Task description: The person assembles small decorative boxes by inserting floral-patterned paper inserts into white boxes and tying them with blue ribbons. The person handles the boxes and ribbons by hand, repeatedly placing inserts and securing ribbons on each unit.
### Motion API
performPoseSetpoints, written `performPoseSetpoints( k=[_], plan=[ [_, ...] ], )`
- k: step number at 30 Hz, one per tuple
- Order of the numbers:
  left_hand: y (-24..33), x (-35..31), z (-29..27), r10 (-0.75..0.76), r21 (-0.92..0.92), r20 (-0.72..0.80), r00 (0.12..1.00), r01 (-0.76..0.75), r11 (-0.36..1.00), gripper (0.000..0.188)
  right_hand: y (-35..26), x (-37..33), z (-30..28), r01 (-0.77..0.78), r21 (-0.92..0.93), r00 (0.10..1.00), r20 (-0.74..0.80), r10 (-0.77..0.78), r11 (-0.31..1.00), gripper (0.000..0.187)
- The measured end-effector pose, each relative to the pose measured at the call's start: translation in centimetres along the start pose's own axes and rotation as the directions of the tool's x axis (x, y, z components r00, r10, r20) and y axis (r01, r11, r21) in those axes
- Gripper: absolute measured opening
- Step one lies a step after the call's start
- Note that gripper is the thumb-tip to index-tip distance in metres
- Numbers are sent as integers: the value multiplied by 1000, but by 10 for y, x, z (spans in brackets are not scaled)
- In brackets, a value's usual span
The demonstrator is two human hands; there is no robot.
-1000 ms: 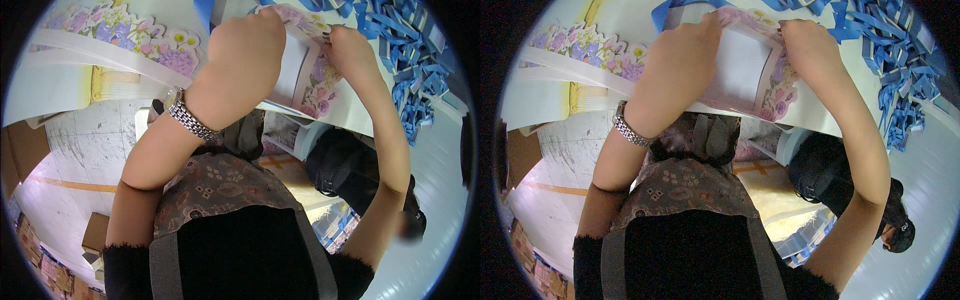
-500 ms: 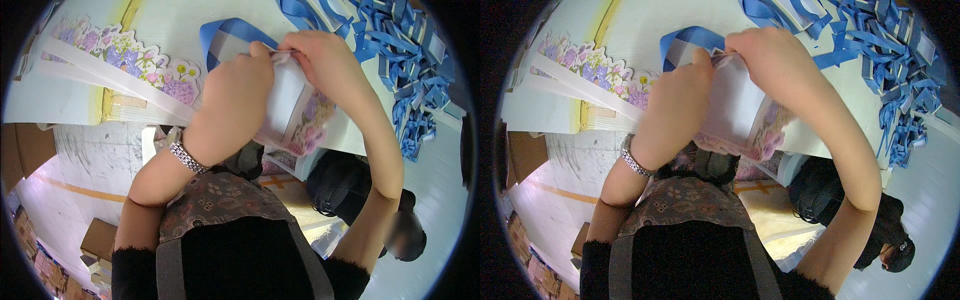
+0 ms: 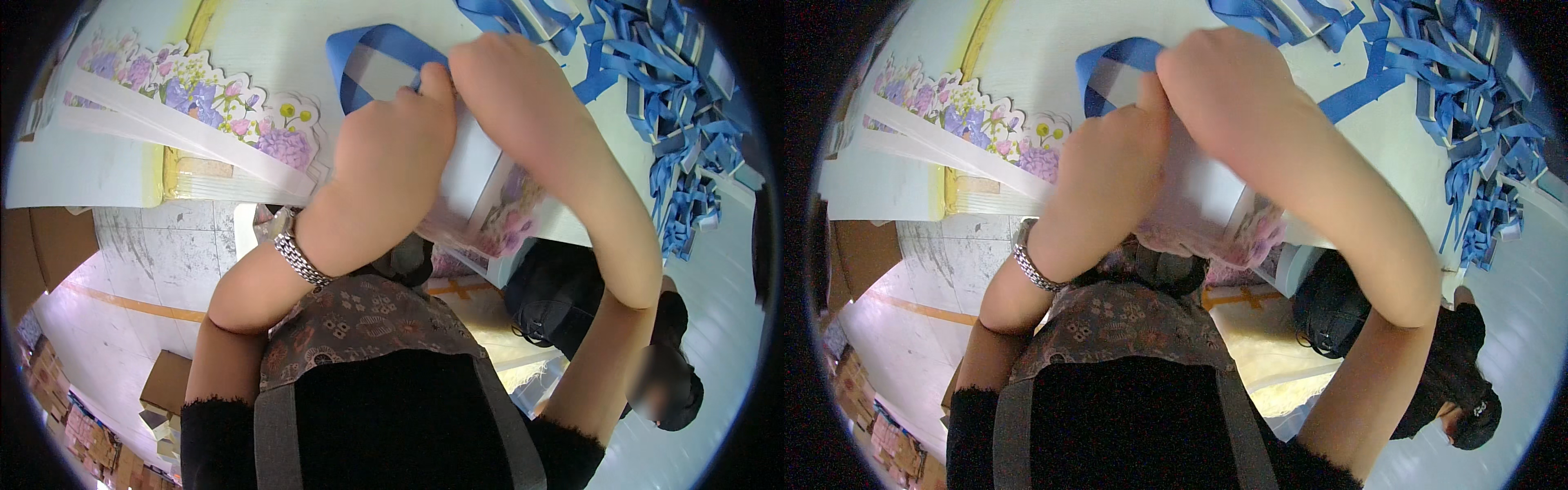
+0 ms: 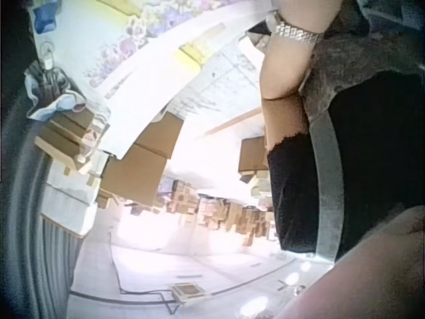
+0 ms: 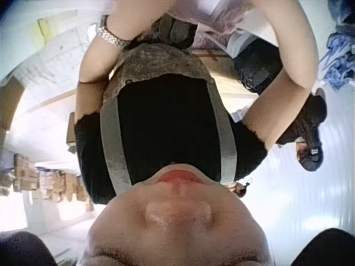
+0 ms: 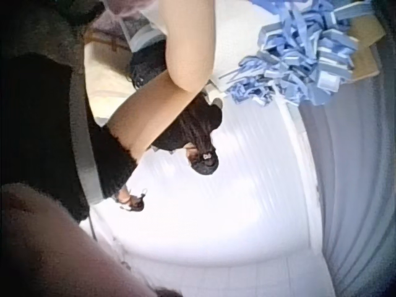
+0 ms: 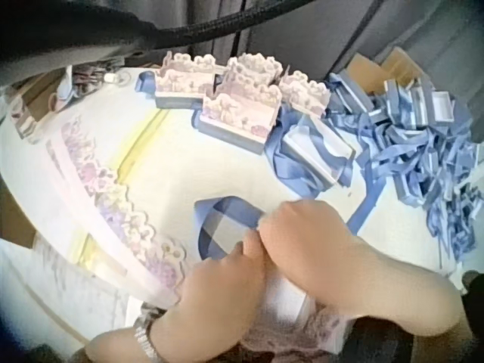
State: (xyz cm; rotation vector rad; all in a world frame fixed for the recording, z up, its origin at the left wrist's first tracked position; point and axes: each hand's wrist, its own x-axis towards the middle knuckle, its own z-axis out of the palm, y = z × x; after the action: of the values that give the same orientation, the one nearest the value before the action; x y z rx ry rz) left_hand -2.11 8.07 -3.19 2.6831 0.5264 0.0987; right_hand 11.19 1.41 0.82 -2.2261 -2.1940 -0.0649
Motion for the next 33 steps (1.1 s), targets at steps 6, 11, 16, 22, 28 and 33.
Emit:
performPoseSetpoints(
  k=[6, 11, 16, 22, 28, 33],
  plan=[
    [-9, 0, 6, 58, -19, -54, 997, -59, 998, 49, 7, -13, 12, -272, 158, 962, 17, 273, 949, 27],
    [-7, 1, 8, 84, 24, -73, 994, -83, 996, 51, 14, -28, 38, -189, -11, 982, -1, 189, 982, 29],
    [-32, 11, 4, 27, -357, 76, 997, 2, 934, 40, 27, -24, 44, -241, 168, 959, -106, 261, 956, 24],
    [-39, 14, 2, -22, -510, 102, 995, 71, 857, 38, 19, 0, 48, -49, -233, 999, -29, 43, 971, 14],
    [-26, 9, -1, -82, -401, 124, 989, 126, 908, 42, 30, 2, 55, 120, -312, 971, -159, -176, 943, 13],
    [-22, 15, -10, -101, -284, 102, 990, 126, 951, 42, 28, 15, 60, 109, -301, 974, -160, -163, 947, 12]
  ],
)
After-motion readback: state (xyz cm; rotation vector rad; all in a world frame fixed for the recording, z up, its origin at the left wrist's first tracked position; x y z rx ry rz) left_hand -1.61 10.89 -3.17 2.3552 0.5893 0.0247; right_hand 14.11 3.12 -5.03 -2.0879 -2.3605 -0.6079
